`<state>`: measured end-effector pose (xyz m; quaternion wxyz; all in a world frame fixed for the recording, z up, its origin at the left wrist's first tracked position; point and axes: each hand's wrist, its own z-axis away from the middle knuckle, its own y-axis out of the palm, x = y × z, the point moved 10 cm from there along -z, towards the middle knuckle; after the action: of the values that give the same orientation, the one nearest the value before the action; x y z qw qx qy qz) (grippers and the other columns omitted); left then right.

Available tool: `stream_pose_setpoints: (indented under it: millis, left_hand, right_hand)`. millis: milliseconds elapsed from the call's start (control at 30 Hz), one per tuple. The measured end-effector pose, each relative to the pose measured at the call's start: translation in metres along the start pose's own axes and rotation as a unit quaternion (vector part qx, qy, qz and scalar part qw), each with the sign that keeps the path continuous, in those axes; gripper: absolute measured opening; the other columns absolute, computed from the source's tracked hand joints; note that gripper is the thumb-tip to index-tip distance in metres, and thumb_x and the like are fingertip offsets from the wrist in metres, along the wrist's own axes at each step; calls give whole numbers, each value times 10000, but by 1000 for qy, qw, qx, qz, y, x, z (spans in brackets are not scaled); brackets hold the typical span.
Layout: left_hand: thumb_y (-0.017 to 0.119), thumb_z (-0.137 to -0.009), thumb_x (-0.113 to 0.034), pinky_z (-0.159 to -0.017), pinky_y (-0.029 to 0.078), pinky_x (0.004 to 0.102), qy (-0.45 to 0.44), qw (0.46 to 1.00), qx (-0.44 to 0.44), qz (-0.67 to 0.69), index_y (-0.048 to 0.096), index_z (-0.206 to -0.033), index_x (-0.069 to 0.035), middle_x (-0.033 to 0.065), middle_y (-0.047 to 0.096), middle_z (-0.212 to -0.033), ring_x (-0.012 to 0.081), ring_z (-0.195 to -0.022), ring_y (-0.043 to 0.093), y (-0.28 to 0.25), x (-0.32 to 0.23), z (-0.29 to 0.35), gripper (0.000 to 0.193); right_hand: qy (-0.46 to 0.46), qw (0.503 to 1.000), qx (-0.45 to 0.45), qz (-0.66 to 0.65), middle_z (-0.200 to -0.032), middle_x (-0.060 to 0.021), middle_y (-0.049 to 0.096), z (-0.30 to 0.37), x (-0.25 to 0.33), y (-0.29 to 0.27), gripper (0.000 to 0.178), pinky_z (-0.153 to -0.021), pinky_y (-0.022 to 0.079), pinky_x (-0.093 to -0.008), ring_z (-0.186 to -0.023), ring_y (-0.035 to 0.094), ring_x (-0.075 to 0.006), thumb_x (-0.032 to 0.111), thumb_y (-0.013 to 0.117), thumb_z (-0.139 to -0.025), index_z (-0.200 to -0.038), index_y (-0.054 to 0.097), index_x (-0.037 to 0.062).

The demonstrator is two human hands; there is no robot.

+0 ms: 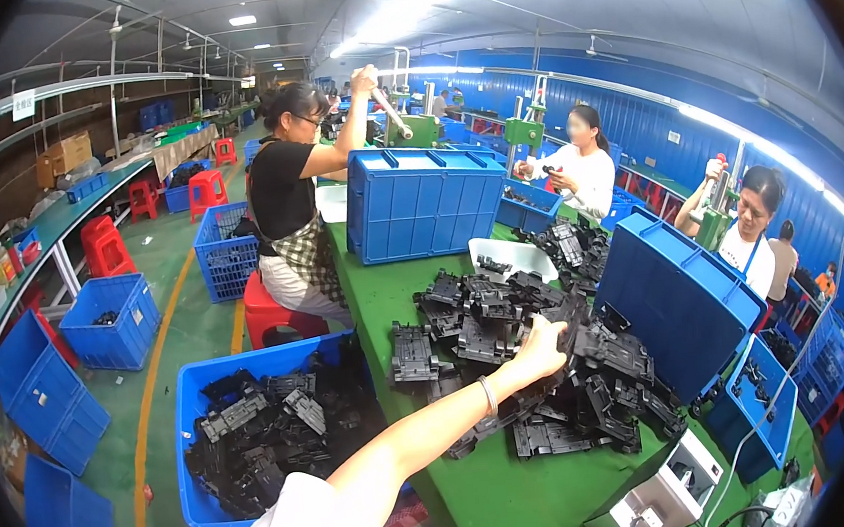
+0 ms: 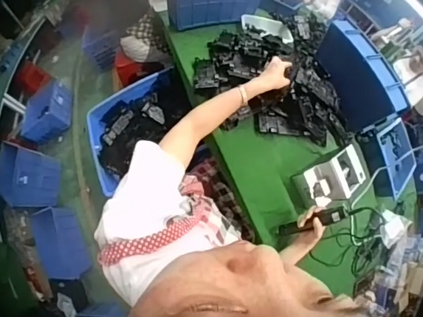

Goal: The person assembles black plastic parts using an electric screwdriver.

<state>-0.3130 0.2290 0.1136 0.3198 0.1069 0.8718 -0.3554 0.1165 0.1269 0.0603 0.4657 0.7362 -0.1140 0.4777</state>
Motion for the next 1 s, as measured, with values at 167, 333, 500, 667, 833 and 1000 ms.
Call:
stream_pose_setpoints:
  millis: [167,333,500,667,833,1000]
  left_hand:
    - [717,-604,-192,-835,437,325,-1,992,-37,123,531,-1160,-8,156,501,-965,279,-914,530,-46,-56,37,615]
    - [737,-668,-191,-882,402,308,28,933,74,350,484,-1228,-21,117,507,-1011,222,-987,512,-35,-105,114,637]
    - [722,-723,-125,-889,383,264,34,895,257,363,461,-1273,-61,81,459,-1101,169,-1030,461,-17,-149,198,612]
    - [743,-713,-194,-857,400,281,77,901,292,312,487,-1249,-55,95,457,-1090,190,-1022,464,-10,-166,234,610]
    - [733,-718,-112,-903,407,310,-39,789,386,476,247,-1365,-70,109,466,-1112,182,-1013,497,9,-162,262,810]
    - [611,-831,-136,-900,419,313,-236,639,414,604,174,-1384,-59,119,500,-1121,192,-1019,512,61,-144,267,708]
  right_hand:
    - [-1,1000,-27,0,-802,-107,486,1,-2,-5,272,-465,410,-258,-544,475,-189,138,599,-785,-994,463,28]
    - [-17,991,-99,84,-814,-112,544,2,1,-4,218,-488,446,-271,-612,540,-188,101,577,-802,-991,496,29]
    - [-43,979,-162,116,-826,-152,560,-27,-5,31,247,-428,493,-294,-666,585,-219,34,583,-755,-951,435,16]
    - [-33,960,-251,120,-791,-118,558,-26,-6,23,275,-472,481,-301,-571,563,-192,-53,643,-679,-906,496,-3]
    - [-34,945,-290,145,-711,-103,542,-14,-10,4,294,-473,477,-305,-540,558,-197,-58,661,-634,-873,495,-13]
    - [27,955,-257,147,-718,-100,541,-3,-21,15,299,-479,476,-299,-549,561,-193,-64,668,-618,-864,505,-24]
